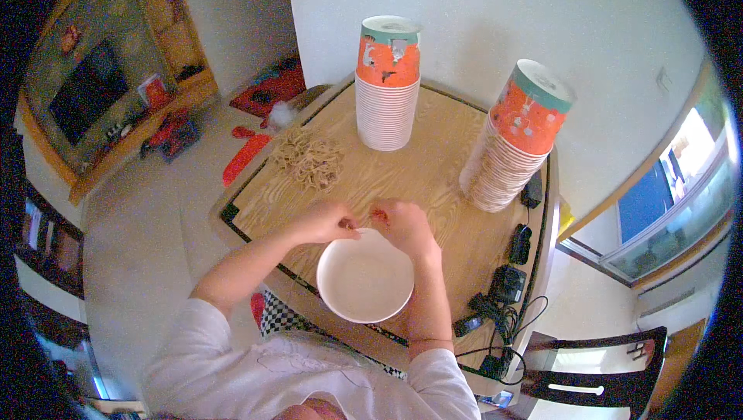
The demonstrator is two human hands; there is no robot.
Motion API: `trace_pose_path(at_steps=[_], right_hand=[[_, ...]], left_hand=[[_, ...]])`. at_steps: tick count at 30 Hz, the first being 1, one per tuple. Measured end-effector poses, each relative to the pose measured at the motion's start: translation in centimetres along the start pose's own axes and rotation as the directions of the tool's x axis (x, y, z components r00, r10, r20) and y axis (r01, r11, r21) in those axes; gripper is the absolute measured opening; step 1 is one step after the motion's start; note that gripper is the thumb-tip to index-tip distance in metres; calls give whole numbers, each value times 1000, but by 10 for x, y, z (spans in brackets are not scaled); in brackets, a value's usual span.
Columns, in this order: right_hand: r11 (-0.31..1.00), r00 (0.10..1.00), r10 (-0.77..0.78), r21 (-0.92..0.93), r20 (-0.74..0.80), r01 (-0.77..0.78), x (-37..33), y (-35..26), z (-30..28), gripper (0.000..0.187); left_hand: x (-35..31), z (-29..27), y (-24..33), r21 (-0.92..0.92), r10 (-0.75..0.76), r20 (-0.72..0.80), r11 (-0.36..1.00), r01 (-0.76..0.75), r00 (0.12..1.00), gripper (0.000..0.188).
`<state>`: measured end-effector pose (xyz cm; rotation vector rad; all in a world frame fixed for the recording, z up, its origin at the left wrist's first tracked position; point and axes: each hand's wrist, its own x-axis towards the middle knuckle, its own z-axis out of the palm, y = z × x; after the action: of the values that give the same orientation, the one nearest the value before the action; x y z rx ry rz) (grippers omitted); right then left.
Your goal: Tying pieces of string through pre-punched holes in paper cups.
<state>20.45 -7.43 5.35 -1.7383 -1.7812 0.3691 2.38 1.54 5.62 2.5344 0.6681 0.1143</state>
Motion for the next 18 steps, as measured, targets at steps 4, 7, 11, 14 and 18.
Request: trace_pose_path(at_steps=[4, 7, 11, 14, 18], right_hand=[[997, 998, -53, 57, -15, 54, 0, -10, 3, 11], [997, 999, -48, 66, -5, 49, 2, -8, 4, 13], [995, 1000, 12, 95, 24, -14, 3, -7, 4, 18], [999, 983, 5, -35, 183, 1, -2, -3, 12, 22], [998, 956, -16, -50, 294, 32, -3, -10, 9, 27]], left_hand=[[7, 35, -38, -541, -153, 75, 824, 169, 985, 29], [1, 50, -31, -788, -197, -18, 606, 107, 980, 30], [-10, 45, -10, -869, -378, 47, 441, 225, 925, 27], [-15, 54, -14, -901, -395, 14, 392, 183, 919, 24], [-24, 57, -13, -825, -336, -55, 546, 147, 940, 24]])
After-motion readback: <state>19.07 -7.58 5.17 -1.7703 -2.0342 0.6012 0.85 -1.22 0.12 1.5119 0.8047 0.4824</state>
